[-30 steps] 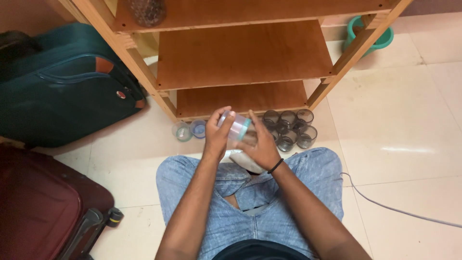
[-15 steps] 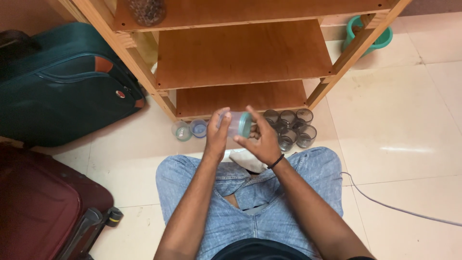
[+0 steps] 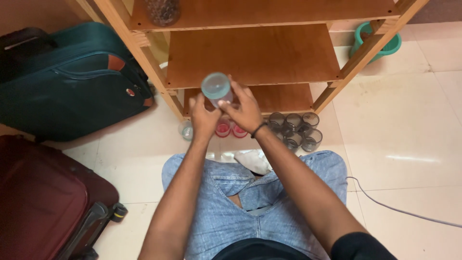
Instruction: The person wipes the shelves of a wooden unit with a white cloth, then cleans several small plastic containers and glass jars with lids. After wiping each item, the person places them on the shelves.
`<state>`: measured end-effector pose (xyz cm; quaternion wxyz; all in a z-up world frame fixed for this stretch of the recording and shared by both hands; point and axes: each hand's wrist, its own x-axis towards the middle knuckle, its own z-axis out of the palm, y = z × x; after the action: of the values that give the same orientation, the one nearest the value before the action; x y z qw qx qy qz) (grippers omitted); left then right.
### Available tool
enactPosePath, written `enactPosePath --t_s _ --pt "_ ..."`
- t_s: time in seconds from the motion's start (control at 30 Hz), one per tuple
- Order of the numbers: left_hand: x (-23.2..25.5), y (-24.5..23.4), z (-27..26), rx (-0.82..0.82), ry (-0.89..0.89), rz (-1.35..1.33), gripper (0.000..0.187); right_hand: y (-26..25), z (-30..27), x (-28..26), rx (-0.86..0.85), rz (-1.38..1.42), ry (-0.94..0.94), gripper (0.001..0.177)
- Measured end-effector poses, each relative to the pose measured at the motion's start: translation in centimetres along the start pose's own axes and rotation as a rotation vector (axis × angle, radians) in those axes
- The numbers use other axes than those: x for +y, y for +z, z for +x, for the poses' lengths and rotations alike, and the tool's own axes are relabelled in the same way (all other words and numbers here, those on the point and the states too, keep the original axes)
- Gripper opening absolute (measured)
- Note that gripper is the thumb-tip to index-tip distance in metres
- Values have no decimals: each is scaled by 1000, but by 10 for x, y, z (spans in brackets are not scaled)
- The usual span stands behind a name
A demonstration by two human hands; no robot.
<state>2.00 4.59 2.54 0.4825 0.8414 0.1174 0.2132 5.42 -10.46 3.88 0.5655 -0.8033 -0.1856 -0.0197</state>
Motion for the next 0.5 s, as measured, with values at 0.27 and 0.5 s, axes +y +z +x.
enactPosePath --t_s 0.27,0.5 --pt "-27 -4 52 204 115 73 62 30 58 -10 -174 -137 30 81" --pt "-58 -10 78 184 129 152 53 46 88 7 -247 -258 -35 79"
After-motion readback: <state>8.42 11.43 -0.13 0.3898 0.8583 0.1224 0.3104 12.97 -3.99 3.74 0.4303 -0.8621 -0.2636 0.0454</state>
